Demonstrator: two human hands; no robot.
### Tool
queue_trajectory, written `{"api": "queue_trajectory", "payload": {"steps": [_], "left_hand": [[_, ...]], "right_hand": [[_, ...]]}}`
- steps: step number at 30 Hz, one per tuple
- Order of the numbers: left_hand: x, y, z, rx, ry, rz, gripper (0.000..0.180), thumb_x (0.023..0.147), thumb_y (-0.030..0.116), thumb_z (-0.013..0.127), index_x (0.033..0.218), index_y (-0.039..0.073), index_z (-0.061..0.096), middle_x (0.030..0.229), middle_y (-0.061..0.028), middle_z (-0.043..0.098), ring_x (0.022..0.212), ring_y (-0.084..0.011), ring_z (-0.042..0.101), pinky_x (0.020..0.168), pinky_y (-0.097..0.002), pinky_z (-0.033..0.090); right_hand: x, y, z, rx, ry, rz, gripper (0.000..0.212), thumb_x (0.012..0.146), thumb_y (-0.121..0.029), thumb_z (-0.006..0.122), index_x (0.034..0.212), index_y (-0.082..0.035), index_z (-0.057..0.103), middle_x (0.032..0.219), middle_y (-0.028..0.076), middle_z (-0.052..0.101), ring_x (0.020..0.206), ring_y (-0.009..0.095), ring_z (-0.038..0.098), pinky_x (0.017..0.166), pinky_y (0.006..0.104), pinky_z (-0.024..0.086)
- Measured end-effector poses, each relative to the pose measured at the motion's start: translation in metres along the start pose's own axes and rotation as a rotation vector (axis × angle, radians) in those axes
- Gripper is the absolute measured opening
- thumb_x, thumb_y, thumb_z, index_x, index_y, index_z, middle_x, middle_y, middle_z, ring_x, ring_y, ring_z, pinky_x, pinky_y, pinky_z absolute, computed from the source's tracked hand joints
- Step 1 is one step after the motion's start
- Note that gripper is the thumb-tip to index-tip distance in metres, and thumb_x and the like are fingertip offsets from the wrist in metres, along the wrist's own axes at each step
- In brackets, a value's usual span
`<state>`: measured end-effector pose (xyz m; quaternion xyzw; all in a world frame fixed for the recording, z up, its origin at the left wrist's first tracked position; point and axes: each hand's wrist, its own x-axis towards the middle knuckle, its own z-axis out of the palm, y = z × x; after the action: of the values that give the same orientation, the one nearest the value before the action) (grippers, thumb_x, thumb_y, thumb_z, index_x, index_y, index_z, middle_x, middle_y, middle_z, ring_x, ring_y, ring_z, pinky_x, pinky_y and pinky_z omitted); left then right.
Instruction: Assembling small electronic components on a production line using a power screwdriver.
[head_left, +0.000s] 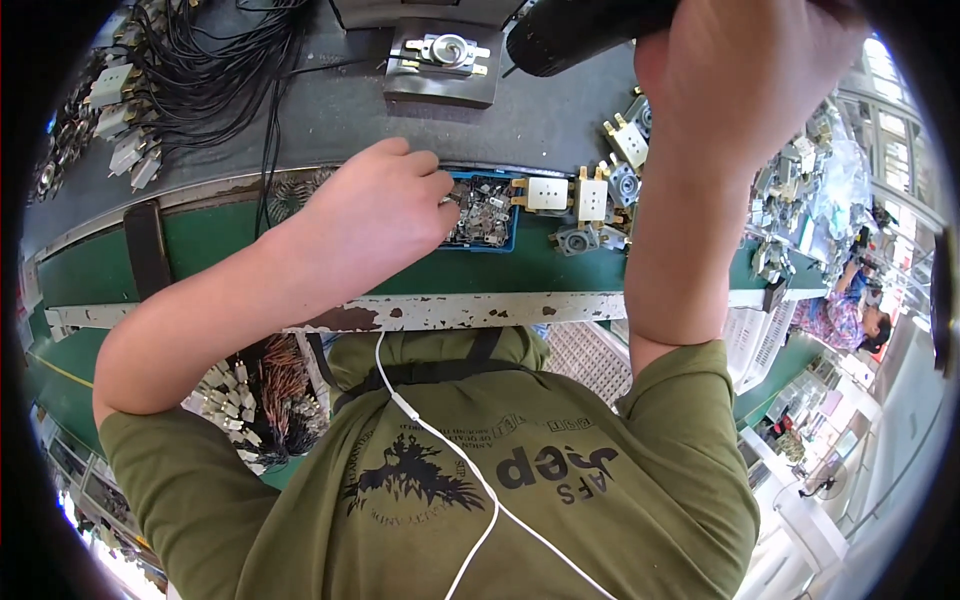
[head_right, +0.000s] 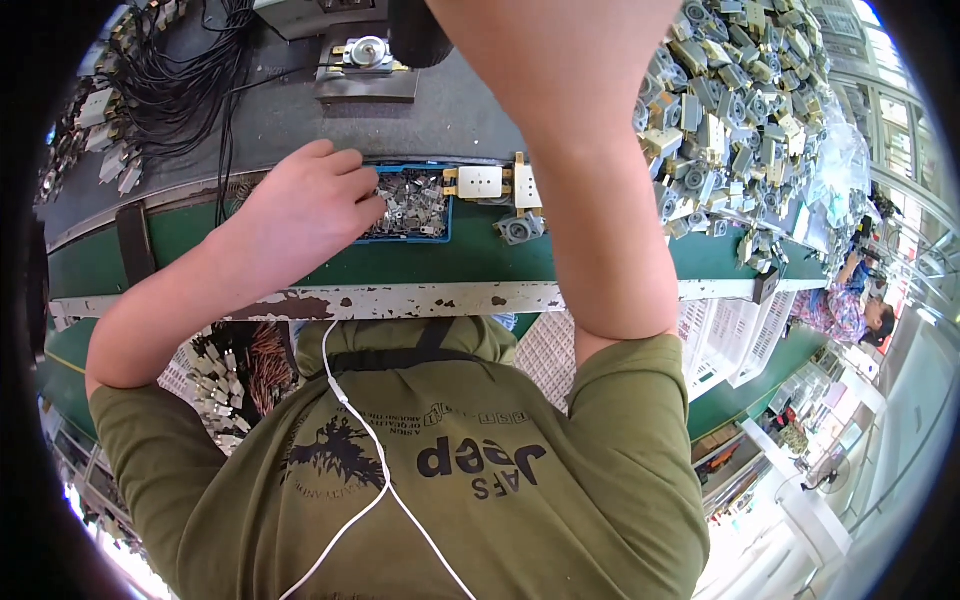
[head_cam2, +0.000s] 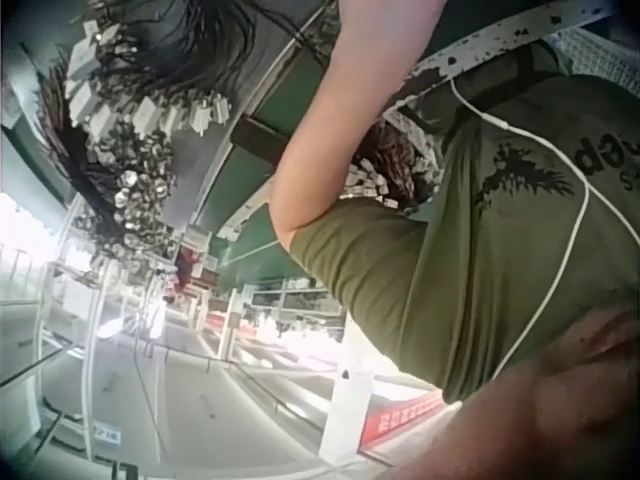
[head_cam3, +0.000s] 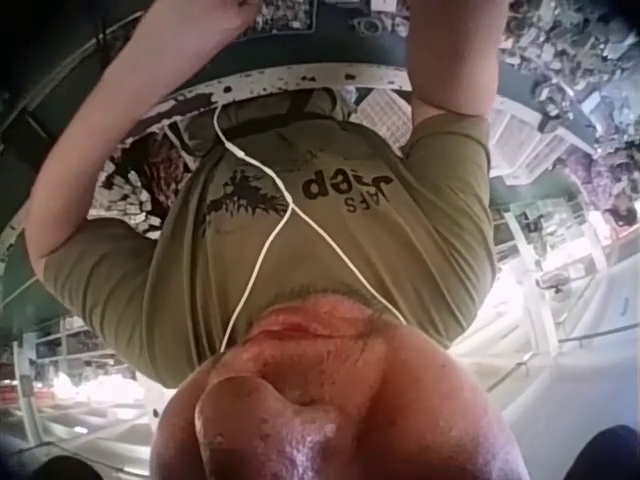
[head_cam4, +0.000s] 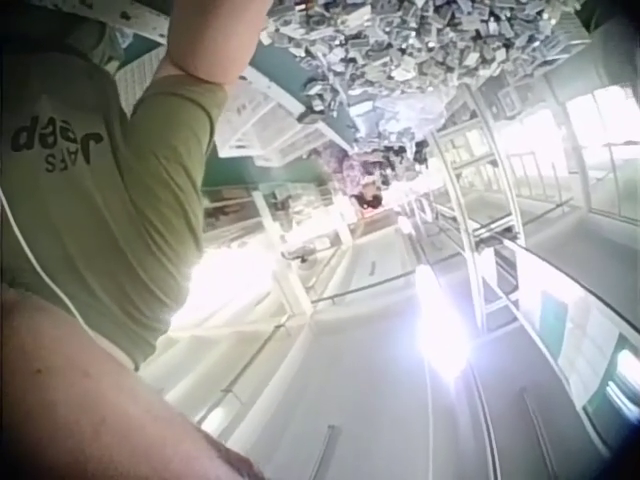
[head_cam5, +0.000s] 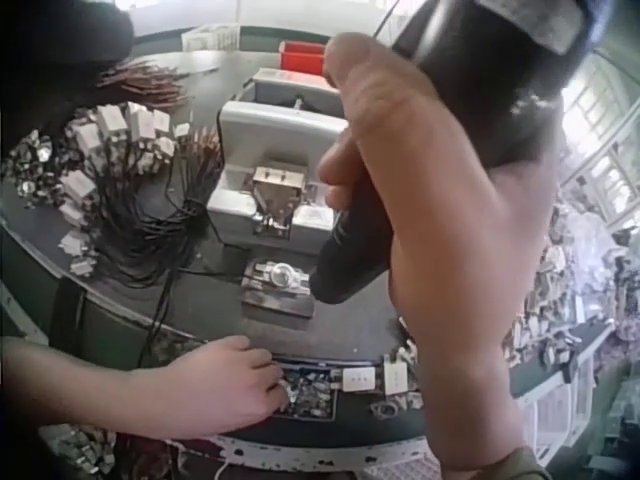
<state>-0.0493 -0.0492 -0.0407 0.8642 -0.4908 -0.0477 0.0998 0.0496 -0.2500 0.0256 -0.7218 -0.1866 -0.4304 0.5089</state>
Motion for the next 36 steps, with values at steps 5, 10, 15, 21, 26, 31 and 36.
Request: {"api": "queue_trajectory", "payload": {"steps": [5, 10, 15, 21, 26, 31, 36], "left_hand": [[0.000, 0.001, 0.000, -0.019, 0.003, 0.006, 0.008, 0.079, 0.015, 0.067, 0.085, 0.011, 0.064, 0.084, -0.0035, 0.064, 0.085, -0.0198, 0.065, 0.080, -0.0336, 0.049], [0.006, -0.003, 0.008, -0.143, 0.075, 0.020, 0.009, 0.082, 0.014, 0.065, 0.088, 0.008, 0.065, 0.080, -0.0052, 0.064, 0.082, -0.0245, 0.067, 0.078, -0.0365, 0.050], [0.003, -0.004, 0.011, -0.136, 0.062, 0.007, 0.009, 0.082, 0.014, 0.066, 0.088, 0.008, 0.066, 0.079, -0.0048, 0.064, 0.080, -0.0236, 0.068, 0.075, -0.0367, 0.052], [0.007, -0.003, 0.002, -0.217, 0.178, 0.064, 0.008, 0.081, 0.014, 0.067, 0.088, 0.010, 0.066, 0.084, -0.0049, 0.061, 0.084, -0.0224, 0.066, 0.075, -0.0360, 0.052], [0.007, -0.003, 0.002, -0.259, 0.192, 0.061, 0.006, 0.082, 0.013, 0.066, 0.087, 0.010, 0.065, 0.088, -0.0053, 0.060, 0.087, -0.0218, 0.066, 0.075, -0.0364, 0.052], [0.005, -0.003, 0.001, -0.274, 0.121, 0.025, 0.015, 0.079, 0.009, 0.069, 0.093, 0.008, 0.064, 0.092, -0.0057, 0.062, 0.086, -0.0237, 0.065, 0.078, -0.0375, 0.052], [0.008, -0.006, -0.006, -0.247, 0.130, 0.044, 0.013, 0.082, 0.011, 0.067, 0.093, 0.007, 0.064, 0.089, -0.0070, 0.062, 0.088, -0.0246, 0.067, 0.077, -0.0373, 0.052]], "right_hand": [[0.026, -0.011, -0.028, -0.222, 0.067, -0.161, 0.034, 0.093, -0.023, 0.071, 0.109, 0.005, 0.059, 0.114, 0.012, 0.068, 0.106, 0.026, 0.066, 0.094, 0.0427, 0.051], [0.045, -0.008, 0.000, -0.387, 0.165, -0.295, 0.038, 0.095, -0.030, 0.071, 0.104, 0.005, 0.064, 0.116, 0.012, 0.068, 0.111, 0.028, 0.065, 0.098, 0.0452, 0.048], [0.030, -0.028, 0.059, 0.576, -0.043, 0.074, 0.053, 0.091, 0.005, 0.073, 0.129, -0.001, 0.036, 0.094, 0.013, 0.069, 0.063, 0.015, 0.066, 0.056, 0.0271, 0.056], [0.033, -0.028, 0.076, 1.090, 0.117, 0.166, 0.054, 0.093, 0.003, 0.074, 0.130, -0.003, 0.034, 0.093, 0.013, 0.069, 0.060, 0.014, 0.064, 0.052, 0.0265, 0.053], [0.034, -0.022, 0.083, 0.975, 0.040, 0.030, 0.054, 0.093, 0.005, 0.073, 0.130, -0.005, 0.035, 0.095, 0.012, 0.068, 0.066, 0.013, 0.065, 0.056, 0.0252, 0.055], [0.028, -0.040, 0.086, 0.660, -0.004, 0.148, 0.054, 0.091, 0.004, 0.075, 0.129, -0.004, 0.038, 0.096, 0.010, 0.069, 0.072, 0.013, 0.067, 0.061, 0.0262, 0.057], [0.062, -0.012, 0.072, 0.741, -0.499, 0.306, 0.049, 0.085, -0.007, 0.082, 0.122, -0.003, 0.050, 0.100, 0.010, 0.071, 0.084, 0.015, 0.069, 0.070, 0.0288, 0.057]]}}
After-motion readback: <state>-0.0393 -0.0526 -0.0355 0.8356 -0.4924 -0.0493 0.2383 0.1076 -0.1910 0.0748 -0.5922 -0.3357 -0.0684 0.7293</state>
